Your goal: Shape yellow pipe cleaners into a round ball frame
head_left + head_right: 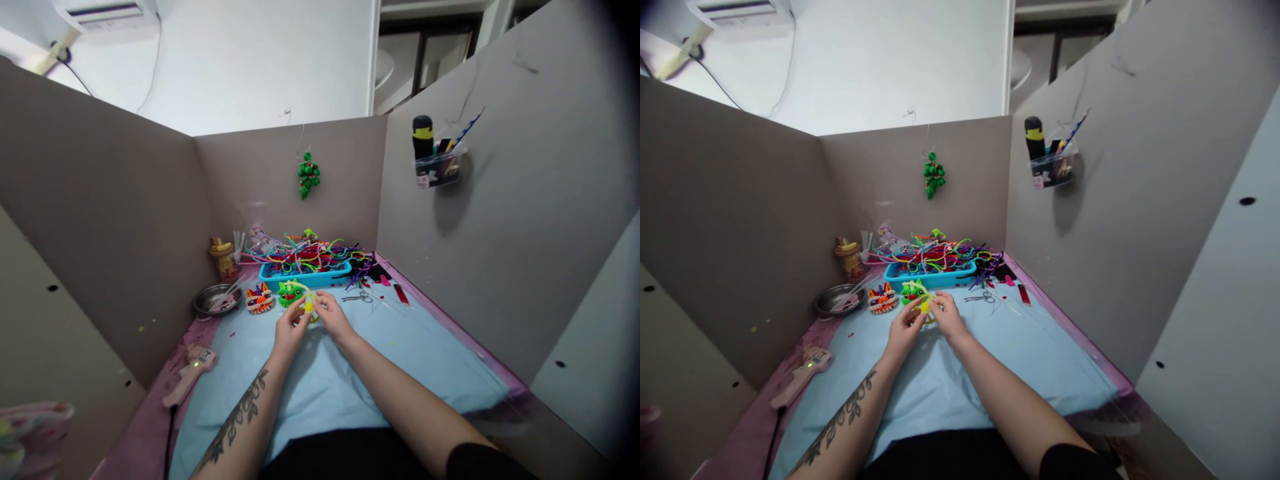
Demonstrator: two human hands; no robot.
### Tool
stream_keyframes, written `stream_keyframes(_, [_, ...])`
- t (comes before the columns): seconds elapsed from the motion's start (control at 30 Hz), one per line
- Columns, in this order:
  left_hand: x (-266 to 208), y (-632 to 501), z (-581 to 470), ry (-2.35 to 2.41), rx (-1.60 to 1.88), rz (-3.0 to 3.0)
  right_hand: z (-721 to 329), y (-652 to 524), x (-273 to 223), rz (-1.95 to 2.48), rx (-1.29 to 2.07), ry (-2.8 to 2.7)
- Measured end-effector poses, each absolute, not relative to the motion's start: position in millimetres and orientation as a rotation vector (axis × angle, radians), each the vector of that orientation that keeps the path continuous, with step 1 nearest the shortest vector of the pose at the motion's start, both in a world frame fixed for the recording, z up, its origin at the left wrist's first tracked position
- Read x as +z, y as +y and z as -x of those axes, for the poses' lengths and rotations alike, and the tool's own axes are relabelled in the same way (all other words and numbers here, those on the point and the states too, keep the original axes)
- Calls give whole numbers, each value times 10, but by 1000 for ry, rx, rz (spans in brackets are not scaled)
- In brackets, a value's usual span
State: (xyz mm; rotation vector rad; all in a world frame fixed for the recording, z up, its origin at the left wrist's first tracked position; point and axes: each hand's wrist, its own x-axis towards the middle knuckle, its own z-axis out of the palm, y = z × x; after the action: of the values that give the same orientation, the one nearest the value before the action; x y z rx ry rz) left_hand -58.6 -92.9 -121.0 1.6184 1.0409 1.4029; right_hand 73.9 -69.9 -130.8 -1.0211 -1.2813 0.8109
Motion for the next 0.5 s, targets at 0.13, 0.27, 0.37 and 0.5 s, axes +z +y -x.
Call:
stream_keyframes(0.13, [-1195, -907, 585, 979, 1424, -1387, -712, -728, -1320, 1030, 792, -1333])
stream_keyframes(0.27, [-1179, -904, 584, 968, 1383, -1365, -743, -742, -1314, 1020, 804, -1333])
stream_keyframes(0.37, [-1184, -915, 580, 979, 1396, -1460, -747, -746, -1313, 1017, 834, -1327])
stream_keyframes(0.5, [-1185, -927, 591, 986, 1433, -1533, -714, -741, -1331, 1015, 870, -1289])
